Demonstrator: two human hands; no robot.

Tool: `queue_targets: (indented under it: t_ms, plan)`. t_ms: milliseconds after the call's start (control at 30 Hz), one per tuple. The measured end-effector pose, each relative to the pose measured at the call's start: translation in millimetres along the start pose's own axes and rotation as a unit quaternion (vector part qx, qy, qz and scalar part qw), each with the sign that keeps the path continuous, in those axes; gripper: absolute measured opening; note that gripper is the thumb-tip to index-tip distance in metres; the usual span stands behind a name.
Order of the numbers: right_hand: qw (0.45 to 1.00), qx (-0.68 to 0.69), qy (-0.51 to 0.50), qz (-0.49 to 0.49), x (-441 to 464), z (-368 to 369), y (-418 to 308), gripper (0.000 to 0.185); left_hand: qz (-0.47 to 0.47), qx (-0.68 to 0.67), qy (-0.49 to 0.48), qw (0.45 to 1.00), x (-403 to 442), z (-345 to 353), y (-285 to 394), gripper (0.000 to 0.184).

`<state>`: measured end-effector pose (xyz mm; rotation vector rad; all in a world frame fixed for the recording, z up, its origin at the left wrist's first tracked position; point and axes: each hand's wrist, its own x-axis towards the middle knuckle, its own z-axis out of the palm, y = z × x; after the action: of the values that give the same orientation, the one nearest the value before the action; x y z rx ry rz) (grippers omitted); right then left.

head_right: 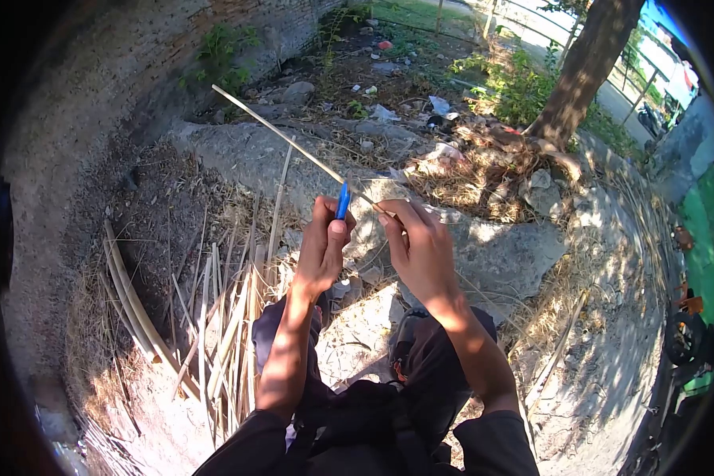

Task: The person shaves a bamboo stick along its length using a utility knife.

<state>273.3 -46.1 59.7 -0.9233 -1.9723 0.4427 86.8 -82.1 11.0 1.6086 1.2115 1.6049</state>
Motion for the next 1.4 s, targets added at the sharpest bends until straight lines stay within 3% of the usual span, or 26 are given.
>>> queue_targets:
  t_ms: [67,767,1067,1267,1400]
  plan:
    - [1.000,0.019,0.009,0.011,-3,3,2,0.017,0.004,0.061,-0.004,0.998,0,3,5,0.027]
    - [0.999,0.043,0.019,-0.002,-4,-2,3,0.030,-0.033,0.151,0.042,0.987,3,2,12,0.028]
    - [0.999,0.033,-0.009,0.003,-4,-3,-1,0.031,-0.052,0.191,0.028,0.980,2,-2,11,0.031]
    - [0.993,0.114,-0.015,0.006,-4,4,6,0.030,-0.061,0.175,0.034,0.982,2,-3,14,0.033]
    - [0.984,0.142,-0.082,0.066,-3,-3,9,0.029,-0.046,0.199,0.051,0.978,1,-3,9,0.035]
